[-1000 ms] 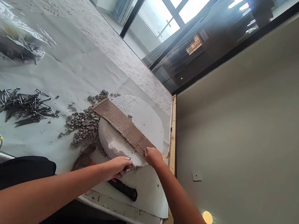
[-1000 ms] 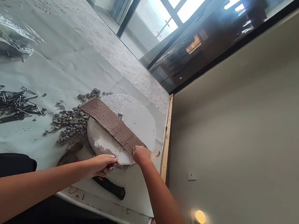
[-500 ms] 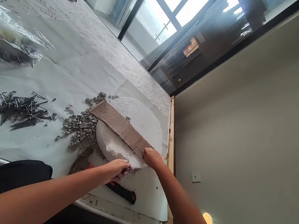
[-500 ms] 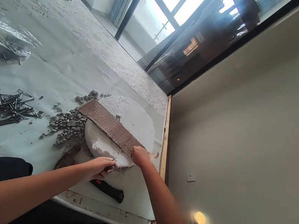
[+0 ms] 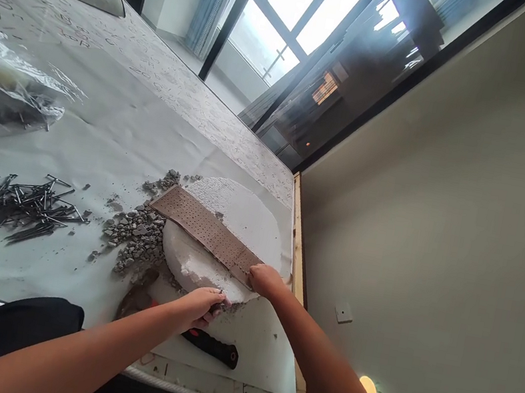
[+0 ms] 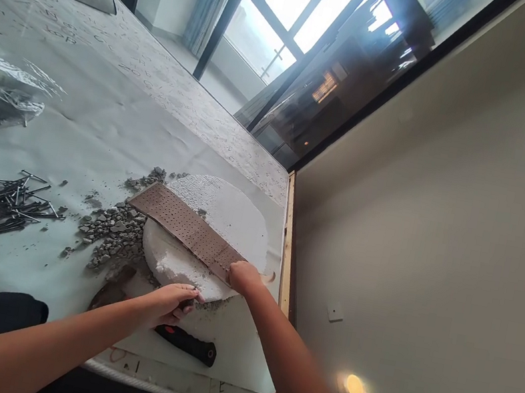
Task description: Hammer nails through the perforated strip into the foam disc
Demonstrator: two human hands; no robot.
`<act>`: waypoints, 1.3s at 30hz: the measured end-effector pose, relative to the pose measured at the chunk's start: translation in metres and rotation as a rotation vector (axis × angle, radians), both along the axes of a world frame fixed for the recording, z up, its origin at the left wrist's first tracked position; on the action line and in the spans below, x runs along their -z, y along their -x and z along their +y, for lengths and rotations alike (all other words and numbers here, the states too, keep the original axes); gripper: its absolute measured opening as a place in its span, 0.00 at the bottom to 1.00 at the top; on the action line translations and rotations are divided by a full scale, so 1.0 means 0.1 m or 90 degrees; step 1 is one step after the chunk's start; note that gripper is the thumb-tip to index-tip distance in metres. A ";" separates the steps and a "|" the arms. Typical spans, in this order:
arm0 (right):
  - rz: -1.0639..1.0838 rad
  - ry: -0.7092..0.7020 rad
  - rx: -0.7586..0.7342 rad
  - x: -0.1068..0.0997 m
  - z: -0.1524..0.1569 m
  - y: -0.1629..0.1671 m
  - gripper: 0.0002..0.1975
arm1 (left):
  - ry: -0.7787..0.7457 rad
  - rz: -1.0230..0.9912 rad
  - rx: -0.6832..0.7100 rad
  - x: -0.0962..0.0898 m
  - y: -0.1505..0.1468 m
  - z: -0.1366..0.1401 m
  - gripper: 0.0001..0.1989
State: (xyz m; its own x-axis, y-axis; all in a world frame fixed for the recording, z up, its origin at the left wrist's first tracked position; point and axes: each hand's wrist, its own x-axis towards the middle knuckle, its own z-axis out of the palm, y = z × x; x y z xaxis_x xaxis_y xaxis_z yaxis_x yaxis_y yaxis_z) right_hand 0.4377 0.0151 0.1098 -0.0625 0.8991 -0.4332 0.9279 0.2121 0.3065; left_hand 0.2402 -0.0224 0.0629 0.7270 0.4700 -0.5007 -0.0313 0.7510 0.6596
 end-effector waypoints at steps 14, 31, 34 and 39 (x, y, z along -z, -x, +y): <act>-0.021 -0.004 0.048 -0.10 0.07 0.14 0.14 | -0.014 -0.019 0.002 0.06 -0.01 0.03 0.20; -0.024 0.009 0.051 -0.12 0.05 0.17 0.16 | -0.016 -0.057 0.024 0.10 0.00 0.05 0.28; -0.028 0.018 0.065 -0.10 0.05 0.17 0.17 | -0.013 -0.039 0.024 0.06 0.01 0.04 0.25; -0.016 0.023 0.063 -0.11 0.04 0.18 0.14 | -0.006 -0.031 0.019 -0.01 0.04 0.02 0.24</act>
